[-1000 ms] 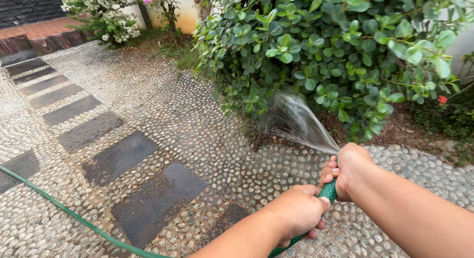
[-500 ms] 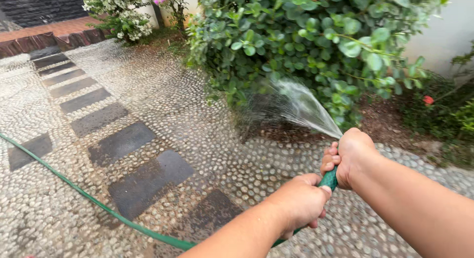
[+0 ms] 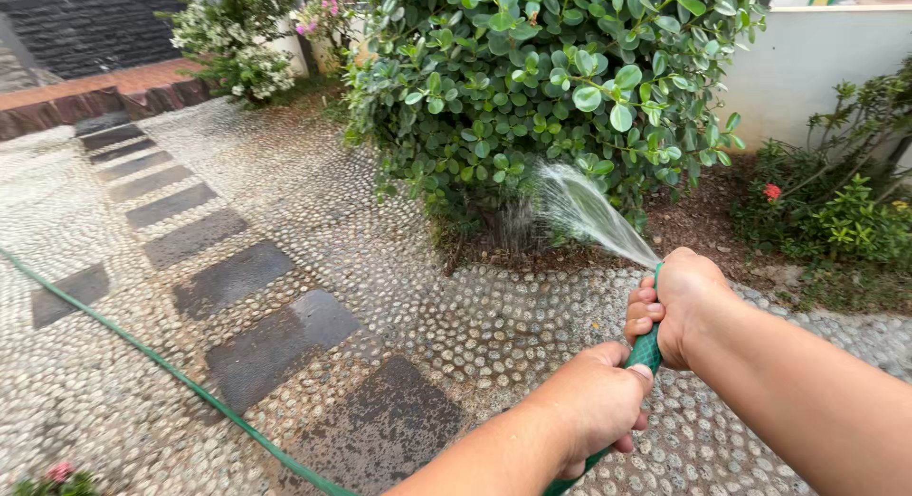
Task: The person uses a garden hose to water several plants and bushes in an outdoor area. They move the hose to target different greenery and use their thumb to adjust the water spray.
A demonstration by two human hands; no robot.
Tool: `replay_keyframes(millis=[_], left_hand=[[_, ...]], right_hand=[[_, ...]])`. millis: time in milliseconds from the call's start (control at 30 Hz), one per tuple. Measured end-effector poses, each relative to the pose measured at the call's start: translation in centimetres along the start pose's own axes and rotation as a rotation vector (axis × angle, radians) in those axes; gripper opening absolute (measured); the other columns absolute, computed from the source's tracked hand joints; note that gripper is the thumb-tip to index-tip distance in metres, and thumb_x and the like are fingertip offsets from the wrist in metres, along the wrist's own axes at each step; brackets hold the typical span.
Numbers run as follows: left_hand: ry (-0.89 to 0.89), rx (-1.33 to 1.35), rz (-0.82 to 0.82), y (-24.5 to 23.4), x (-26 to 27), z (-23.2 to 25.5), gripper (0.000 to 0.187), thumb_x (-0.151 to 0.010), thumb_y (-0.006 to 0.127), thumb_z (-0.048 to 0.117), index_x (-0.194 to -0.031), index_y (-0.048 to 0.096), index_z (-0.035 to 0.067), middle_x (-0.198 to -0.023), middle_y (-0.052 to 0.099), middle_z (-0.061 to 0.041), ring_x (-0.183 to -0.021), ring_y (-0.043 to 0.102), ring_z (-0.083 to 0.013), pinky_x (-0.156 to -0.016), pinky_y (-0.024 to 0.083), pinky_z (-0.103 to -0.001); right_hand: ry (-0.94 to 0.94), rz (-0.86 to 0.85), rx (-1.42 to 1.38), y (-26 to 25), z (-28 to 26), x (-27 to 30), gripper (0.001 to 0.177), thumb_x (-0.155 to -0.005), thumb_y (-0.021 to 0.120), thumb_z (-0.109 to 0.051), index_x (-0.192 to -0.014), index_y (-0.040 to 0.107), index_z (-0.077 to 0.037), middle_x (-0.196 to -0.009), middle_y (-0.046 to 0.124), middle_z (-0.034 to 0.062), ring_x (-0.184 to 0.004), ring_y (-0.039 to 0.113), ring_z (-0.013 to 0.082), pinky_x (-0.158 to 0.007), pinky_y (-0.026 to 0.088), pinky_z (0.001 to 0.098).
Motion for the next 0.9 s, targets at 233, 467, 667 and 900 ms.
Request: replay_keyframes(millis=[233,467,667,900], left_hand=[[-0.015,0.029,0.068,2.2,3.7,-1.6,0.030,-0.103,0.049,0.031,-0.127,0.055,0.014,-0.087,0.060,-0.006,-0.060,0.051,-0.0146,-0.055,0.046,-0.031],[0.051,-0.006,0.051,6.6,8.0,-2.3,0.030,-0.103,0.051,0.031,-0.123,0.058,0.009,-0.083,0.059,-0.005,-0.062,0.053,-0.0139,-0.054,0.047,-0.032],[0.065,-0.136,0.051,10.9,13.4,-3.3,0.029,-0.101,0.052,0.030,-0.120,0.059,0.009,-0.075,0.058,-0.004,-0.057,0.053,-0.0156,-0.052,0.045,-0.034],[0.070,-0.186,-0.060,17.2,14.7,-3.2,0.026,-0.100,0.052,0.027,-0.117,0.062,0.010,-0.076,0.059,-0.003,-0.057,0.052,-0.0141,-0.053,0.047,-0.033]], right_hand=[[-0.049,-0.030,0.027,-1.7,1.5,3.4,0.041,-0.108,0.022,-0.040,-0.079,0.036,-0.014,-0.060,0.033,-0.0028,-0.044,0.024,0.0083,-0.042,0.023,0.0276],[-0.073,-0.038,-0.059,-7.1,3.0,7.7,0.041,-0.107,0.021,-0.041,-0.079,0.035,-0.016,-0.060,0.031,-0.0041,-0.045,0.024,0.0080,-0.043,0.022,0.0273],[-0.067,-0.025,-0.070,-12.1,5.6,12.7,0.040,-0.107,0.022,-0.041,-0.078,0.035,-0.016,-0.061,0.031,-0.0042,-0.046,0.024,0.0083,-0.044,0.022,0.0281],[-0.065,0.078,-0.184,-19.6,5.6,16.3,0.045,-0.109,0.021,-0.046,-0.078,0.035,-0.016,-0.060,0.031,-0.0042,-0.047,0.024,0.0082,-0.046,0.023,0.0279]])
Point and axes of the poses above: each hand's wrist, its own x-axis away from the middle knuckle, its own y-axis out of the palm, z = x × y, the point moved 7 cm from there along -x, towards the middle knuckle
